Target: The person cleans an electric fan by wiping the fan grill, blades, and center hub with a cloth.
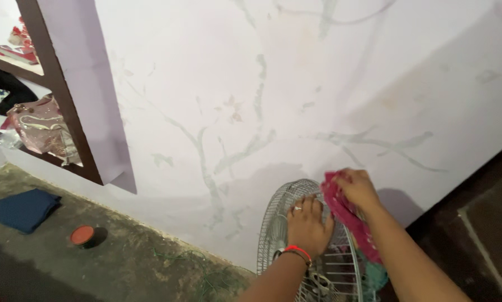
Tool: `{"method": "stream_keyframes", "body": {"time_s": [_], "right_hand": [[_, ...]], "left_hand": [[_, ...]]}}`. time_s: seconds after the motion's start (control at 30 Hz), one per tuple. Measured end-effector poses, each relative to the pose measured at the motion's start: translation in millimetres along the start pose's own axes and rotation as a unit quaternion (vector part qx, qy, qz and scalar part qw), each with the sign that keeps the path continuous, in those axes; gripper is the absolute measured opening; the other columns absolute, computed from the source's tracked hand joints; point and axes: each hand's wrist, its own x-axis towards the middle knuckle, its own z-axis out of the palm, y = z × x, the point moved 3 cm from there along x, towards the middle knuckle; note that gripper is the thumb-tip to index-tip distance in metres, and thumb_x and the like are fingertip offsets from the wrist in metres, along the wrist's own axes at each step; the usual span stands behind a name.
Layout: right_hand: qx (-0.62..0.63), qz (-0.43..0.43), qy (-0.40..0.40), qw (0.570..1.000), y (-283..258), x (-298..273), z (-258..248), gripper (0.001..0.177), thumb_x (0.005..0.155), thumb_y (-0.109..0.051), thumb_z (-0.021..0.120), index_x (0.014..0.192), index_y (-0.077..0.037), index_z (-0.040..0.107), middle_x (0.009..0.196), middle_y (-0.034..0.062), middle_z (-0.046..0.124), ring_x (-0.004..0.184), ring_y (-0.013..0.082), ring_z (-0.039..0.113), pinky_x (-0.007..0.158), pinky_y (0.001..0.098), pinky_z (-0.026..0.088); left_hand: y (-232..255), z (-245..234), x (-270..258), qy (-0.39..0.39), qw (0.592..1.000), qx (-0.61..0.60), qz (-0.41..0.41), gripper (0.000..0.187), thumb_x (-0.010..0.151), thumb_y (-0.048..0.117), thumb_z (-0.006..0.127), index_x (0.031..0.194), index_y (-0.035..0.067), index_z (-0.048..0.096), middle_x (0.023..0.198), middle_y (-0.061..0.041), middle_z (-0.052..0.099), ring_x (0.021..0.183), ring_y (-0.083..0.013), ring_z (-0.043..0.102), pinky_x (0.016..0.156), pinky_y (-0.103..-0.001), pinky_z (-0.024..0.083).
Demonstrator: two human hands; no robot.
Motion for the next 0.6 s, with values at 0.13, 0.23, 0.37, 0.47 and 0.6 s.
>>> {"method": "stream_keyframes", "body": {"time_s": [0.13, 0.23, 0.37, 0.47, 0.6], "right_hand": [[-0.131, 0.032, -0.078, 0.988, 50, 33, 16, 0.031, 0.078, -0.022, 0.078, 0.105, -0.008, 0.076, 0.079, 0.0097, 0.075, 0.069, 0.0203, 0.070, 0.068, 0.0332, 0.054], [-0.165, 0.089, -0.166, 0.968, 85, 70, 26, 0.030, 0.076, -0.026, 0.080, 0.096, -0.003, 0.081, 0.078, 0.0144, 0.078, 0.071, 0.0232, 0.071, 0.068, 0.0371, 0.056], [-0.265, 0.086, -0.175, 0.944, 103, 95, 33, 0.034, 0.073, -0.032, 0.081, 0.097, -0.007, 0.082, 0.081, 0.0133, 0.080, 0.073, 0.0243, 0.073, 0.071, 0.0362, 0.057], [-0.305, 0.086, -0.187, 0.930, 91, 91, 36, 0.036, 0.071, -0.031, 0.082, 0.099, -0.009, 0.081, 0.084, 0.0133, 0.080, 0.076, 0.0255, 0.075, 0.074, 0.0372, 0.058], [-0.414, 0.092, -0.202, 0.883, 60, 88, 37, 0.037, 0.074, -0.035, 0.081, 0.104, -0.014, 0.082, 0.094, 0.0121, 0.080, 0.085, 0.0270, 0.075, 0.082, 0.0370, 0.058]], "left_hand": [[0, 1, -2, 0.008, 1.000, -0.008, -0.021, 0.052, 0.096, 0.040, 0.056, 0.128, 0.000, 0.060, 0.144, -0.019, 0.053, 0.134, -0.0430, 0.044, 0.110, -0.062, 0.029], [0, 2, -1, -0.033, 0.999, -0.029, -0.033, 0.052, 0.098, 0.040, 0.055, 0.127, -0.002, 0.059, 0.148, -0.021, 0.050, 0.139, -0.0449, 0.040, 0.115, -0.063, 0.025], [-2, -3, 6, -0.064, 0.997, -0.044, -0.027, 0.051, 0.097, 0.039, 0.058, 0.124, -0.004, 0.058, 0.153, -0.025, 0.040, 0.147, -0.0481, 0.028, 0.115, -0.065, 0.017], [-9, -13, 5, -0.064, 0.993, -0.101, -0.011, 0.045, 0.095, 0.038, 0.058, 0.116, -0.001, 0.059, 0.156, -0.023, 0.041, 0.150, -0.0459, 0.027, 0.119, -0.063, 0.017], [-15, -13, 7, -0.070, 0.982, -0.173, 0.001, 0.036, 0.095, 0.036, 0.058, 0.104, 0.001, 0.057, 0.152, -0.019, 0.048, 0.152, -0.0416, 0.033, 0.124, -0.059, 0.018]]}}
